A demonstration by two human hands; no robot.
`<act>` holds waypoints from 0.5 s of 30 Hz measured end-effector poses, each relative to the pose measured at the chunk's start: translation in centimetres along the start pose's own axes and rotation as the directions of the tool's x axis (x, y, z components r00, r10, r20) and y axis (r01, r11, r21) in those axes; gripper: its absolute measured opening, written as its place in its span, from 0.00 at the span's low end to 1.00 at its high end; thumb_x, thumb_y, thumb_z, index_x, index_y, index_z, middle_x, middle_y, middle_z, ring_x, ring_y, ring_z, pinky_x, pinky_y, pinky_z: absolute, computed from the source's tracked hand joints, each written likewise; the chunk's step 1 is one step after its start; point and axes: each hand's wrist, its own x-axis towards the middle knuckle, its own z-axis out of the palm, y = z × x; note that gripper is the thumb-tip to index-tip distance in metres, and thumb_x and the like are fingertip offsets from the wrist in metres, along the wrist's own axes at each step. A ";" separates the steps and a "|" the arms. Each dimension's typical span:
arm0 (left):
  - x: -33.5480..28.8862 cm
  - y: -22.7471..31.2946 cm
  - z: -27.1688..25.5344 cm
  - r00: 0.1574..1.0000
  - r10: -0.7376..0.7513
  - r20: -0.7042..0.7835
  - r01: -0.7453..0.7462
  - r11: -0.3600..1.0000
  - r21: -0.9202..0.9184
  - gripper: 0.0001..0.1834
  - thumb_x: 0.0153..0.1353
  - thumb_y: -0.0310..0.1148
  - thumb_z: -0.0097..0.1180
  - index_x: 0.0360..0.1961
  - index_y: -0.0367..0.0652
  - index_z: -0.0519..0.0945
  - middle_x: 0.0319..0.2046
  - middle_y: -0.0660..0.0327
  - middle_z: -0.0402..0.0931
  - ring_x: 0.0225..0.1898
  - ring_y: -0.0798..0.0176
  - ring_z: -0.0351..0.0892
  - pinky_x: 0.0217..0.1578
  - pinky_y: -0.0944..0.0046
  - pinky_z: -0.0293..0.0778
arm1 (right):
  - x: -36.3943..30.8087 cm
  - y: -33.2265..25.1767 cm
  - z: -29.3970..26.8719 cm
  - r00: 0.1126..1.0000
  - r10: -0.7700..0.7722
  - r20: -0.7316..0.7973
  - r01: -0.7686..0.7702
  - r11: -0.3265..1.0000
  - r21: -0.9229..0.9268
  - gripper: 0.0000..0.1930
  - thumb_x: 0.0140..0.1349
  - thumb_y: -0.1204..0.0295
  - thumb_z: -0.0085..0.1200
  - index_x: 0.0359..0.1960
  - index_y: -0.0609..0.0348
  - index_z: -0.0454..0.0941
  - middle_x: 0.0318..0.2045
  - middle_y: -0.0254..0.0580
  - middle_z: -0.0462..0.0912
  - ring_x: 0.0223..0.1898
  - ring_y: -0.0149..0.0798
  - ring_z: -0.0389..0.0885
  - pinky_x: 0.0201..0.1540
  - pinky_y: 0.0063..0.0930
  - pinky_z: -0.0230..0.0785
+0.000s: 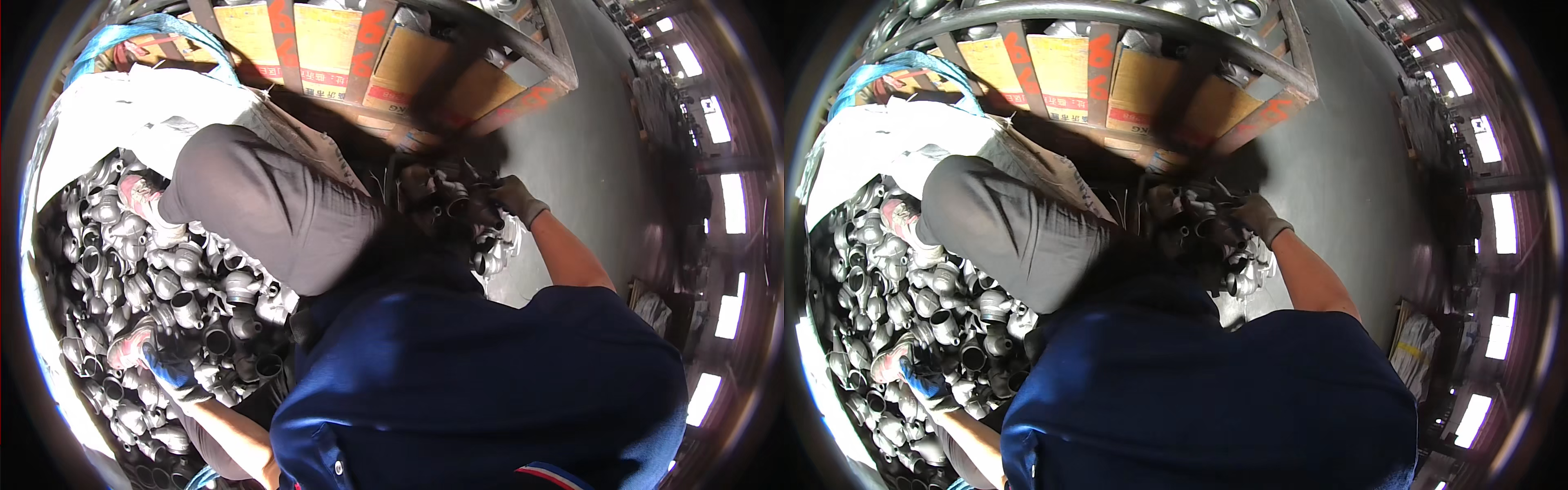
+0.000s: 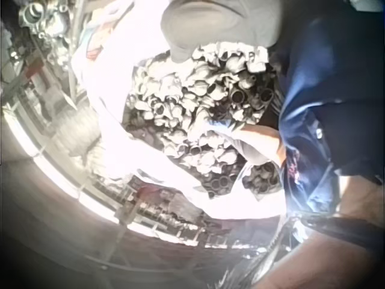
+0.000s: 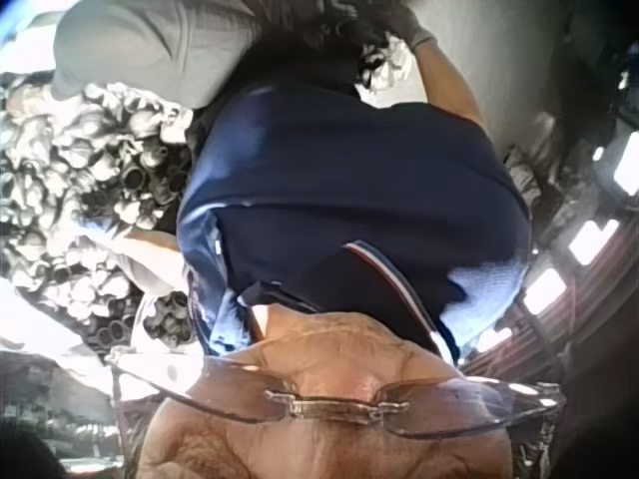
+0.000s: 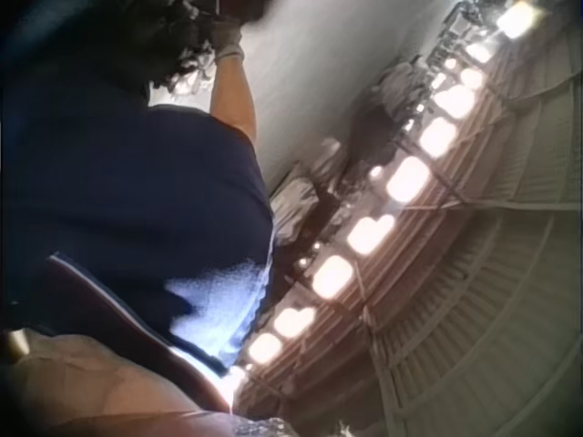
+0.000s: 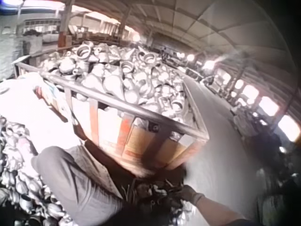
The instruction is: Inspecting metal castings in a bulk bag and using a small scraping tool to clean excess material from the edges.
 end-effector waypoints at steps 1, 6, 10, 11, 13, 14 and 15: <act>2.6 1.4 -3.8 0.945 -0.046 0.324 0.041 0.999 0.025 0.26 0.69 0.44 0.33 0.63 0.41 0.61 0.63 0.60 0.60 0.64 0.62 0.58 0.67 0.57 0.47 | -0.1 0.4 0.3 0.993 0.096 -0.070 -0.100 0.994 -0.046 0.18 0.49 0.63 0.61 0.39 0.63 0.81 0.26 0.38 0.82 0.26 0.32 0.78 0.34 0.30 0.72; 8.3 1.9 -11.8 0.858 -0.021 0.513 -0.037 0.994 0.103 0.25 0.69 0.41 0.32 0.59 0.32 0.62 0.56 0.47 0.66 0.57 0.50 0.67 0.58 0.53 0.67 | -0.7 5.1 -1.3 0.930 0.300 -0.211 -0.332 0.934 -0.135 0.19 0.47 0.58 0.62 0.32 0.63 0.82 0.28 0.48 0.83 0.30 0.40 0.82 0.35 0.32 0.72; 2.1 -0.5 -5.3 0.908 0.310 0.282 -0.412 0.780 0.471 0.27 0.69 0.41 0.32 0.59 0.29 0.60 0.57 0.46 0.65 0.57 0.51 0.67 0.56 0.54 0.69 | -1.3 6.3 -0.5 0.852 0.412 -0.322 -0.471 0.872 -0.132 0.20 0.47 0.55 0.62 0.31 0.62 0.82 0.29 0.49 0.83 0.32 0.45 0.83 0.36 0.32 0.73; 0.0 0.4 -2.6 0.967 0.215 0.135 -0.249 0.906 0.343 0.26 0.69 0.41 0.33 0.59 0.30 0.60 0.57 0.46 0.65 0.57 0.52 0.67 0.56 0.54 0.70 | -0.6 7.0 -0.7 0.865 0.410 -0.288 -0.459 0.879 -0.126 0.18 0.48 0.58 0.62 0.32 0.61 0.82 0.29 0.48 0.83 0.32 0.45 0.83 0.36 0.32 0.73; -1.0 -1.3 -1.1 0.967 0.221 0.129 -0.255 0.876 0.408 0.26 0.69 0.41 0.34 0.59 0.30 0.60 0.57 0.45 0.65 0.57 0.52 0.67 0.55 0.54 0.70 | 1.9 11.2 -1.5 0.843 0.417 -0.340 -0.432 0.901 0.035 0.13 0.53 0.62 0.57 0.31 0.60 0.82 0.25 0.42 0.83 0.27 0.39 0.82 0.31 0.31 0.73; 0.3 -1.9 -2.2 0.968 0.212 0.137 -0.250 0.882 0.399 0.26 0.69 0.41 0.34 0.59 0.30 0.60 0.57 0.45 0.65 0.57 0.52 0.67 0.55 0.54 0.70 | 1.8 10.8 -2.8 0.799 0.529 -0.286 -0.474 0.847 0.242 0.12 0.56 0.63 0.55 0.30 0.59 0.82 0.24 0.41 0.82 0.25 0.38 0.81 0.29 0.31 0.72; 2.4 -2.0 -3.5 0.975 0.125 0.183 -0.176 0.939 0.296 0.27 0.68 0.42 0.35 0.59 0.31 0.60 0.56 0.45 0.65 0.57 0.51 0.67 0.55 0.53 0.71 | 2.1 12.5 -3.7 0.963 0.119 -0.241 -0.118 0.993 0.020 0.09 0.59 0.68 0.50 0.29 0.58 0.80 0.24 0.38 0.81 0.21 0.34 0.77 0.26 0.29 0.71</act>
